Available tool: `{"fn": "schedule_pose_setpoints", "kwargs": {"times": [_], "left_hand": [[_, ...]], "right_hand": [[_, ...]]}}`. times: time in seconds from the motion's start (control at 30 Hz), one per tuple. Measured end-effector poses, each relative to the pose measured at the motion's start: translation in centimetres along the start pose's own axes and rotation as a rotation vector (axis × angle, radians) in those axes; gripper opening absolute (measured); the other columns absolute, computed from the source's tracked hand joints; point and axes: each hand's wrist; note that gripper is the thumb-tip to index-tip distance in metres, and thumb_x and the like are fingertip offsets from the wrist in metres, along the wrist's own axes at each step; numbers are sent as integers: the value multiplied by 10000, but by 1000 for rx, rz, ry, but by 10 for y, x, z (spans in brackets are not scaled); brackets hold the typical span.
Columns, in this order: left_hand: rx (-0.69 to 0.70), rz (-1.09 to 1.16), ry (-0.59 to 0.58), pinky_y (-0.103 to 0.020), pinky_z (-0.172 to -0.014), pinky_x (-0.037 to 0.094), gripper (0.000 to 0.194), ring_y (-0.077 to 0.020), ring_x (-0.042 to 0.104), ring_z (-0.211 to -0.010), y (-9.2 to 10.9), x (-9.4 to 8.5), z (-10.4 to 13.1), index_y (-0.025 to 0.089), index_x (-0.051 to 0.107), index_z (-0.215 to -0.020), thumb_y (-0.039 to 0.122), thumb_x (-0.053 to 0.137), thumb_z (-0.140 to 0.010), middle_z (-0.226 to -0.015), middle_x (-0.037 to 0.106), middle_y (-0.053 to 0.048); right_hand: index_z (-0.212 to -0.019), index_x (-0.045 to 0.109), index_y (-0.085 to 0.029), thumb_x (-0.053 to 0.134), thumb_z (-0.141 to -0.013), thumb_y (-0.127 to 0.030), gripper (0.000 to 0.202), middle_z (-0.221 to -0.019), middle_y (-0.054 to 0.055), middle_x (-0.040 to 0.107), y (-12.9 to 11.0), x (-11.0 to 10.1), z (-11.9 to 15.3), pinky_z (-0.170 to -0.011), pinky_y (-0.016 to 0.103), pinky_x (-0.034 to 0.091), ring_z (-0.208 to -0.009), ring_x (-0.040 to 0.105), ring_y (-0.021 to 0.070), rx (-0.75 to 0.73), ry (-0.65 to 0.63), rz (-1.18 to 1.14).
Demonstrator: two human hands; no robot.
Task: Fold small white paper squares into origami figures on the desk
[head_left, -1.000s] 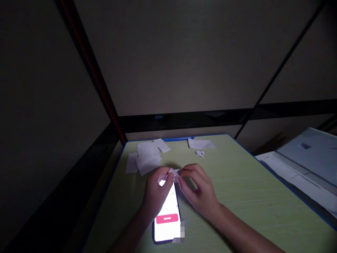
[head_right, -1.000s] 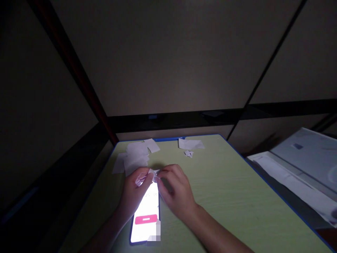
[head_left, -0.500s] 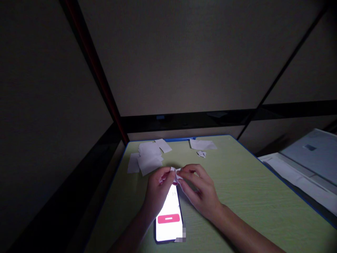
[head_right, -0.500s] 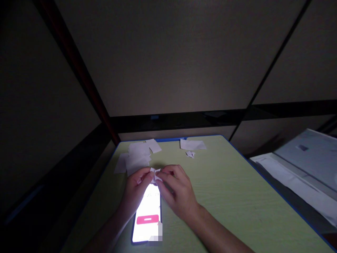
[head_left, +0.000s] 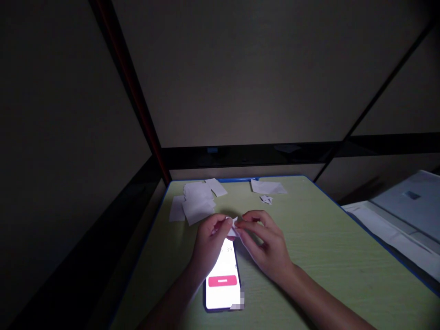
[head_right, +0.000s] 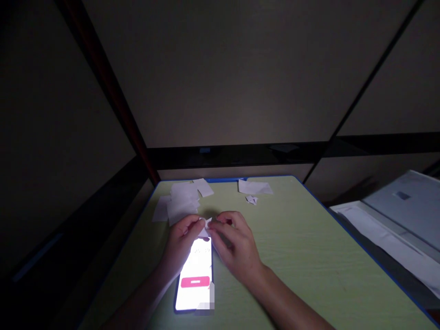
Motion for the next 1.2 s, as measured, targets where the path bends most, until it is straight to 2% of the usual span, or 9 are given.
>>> {"fn": "schedule_pose_setpoints", "kwargs": {"times": [0.3,0.63,0.9,1.2], "left_hand": [[48,-123,-14,-212,-565,483,134,-133,595,-632,-1,4,1,119,623,-765,236,559,-754,-679,638,-30],[191,-300,6,-202,-604,457,104,-126,602,-658,-5,5,7,140,612,-765,221,547,-776,-684,644,-15],[98,-141,32,-206,-561,459,123,-120,577,-597,-4,7,4,135,573,-691,231,546,-763,-578,568,14],[4,39,16,-208,-553,485,148,-115,578,-599,-4,5,0,118,594,-732,265,583,-743,-622,594,6]], "right_hand": [[-797,590,-198,561,-756,-140,77,-831,56,568,1,0,-4,-689,345,456,-816,542,202,85,62,-4],[-724,555,-198,585,-728,-131,73,-813,46,553,0,2,-3,-684,341,451,-806,538,199,118,98,27],[-807,598,-197,594,-738,-127,99,-852,67,577,3,0,1,-689,362,442,-818,526,207,-71,34,228],[-863,639,-177,611,-748,-132,127,-888,82,586,2,0,0,-682,361,432,-814,514,208,-157,-23,297]]}}
Point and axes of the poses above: each hand's wrist, its own z-axis away from the middle knuckle, its own x-axis out of the palm, y = z × x
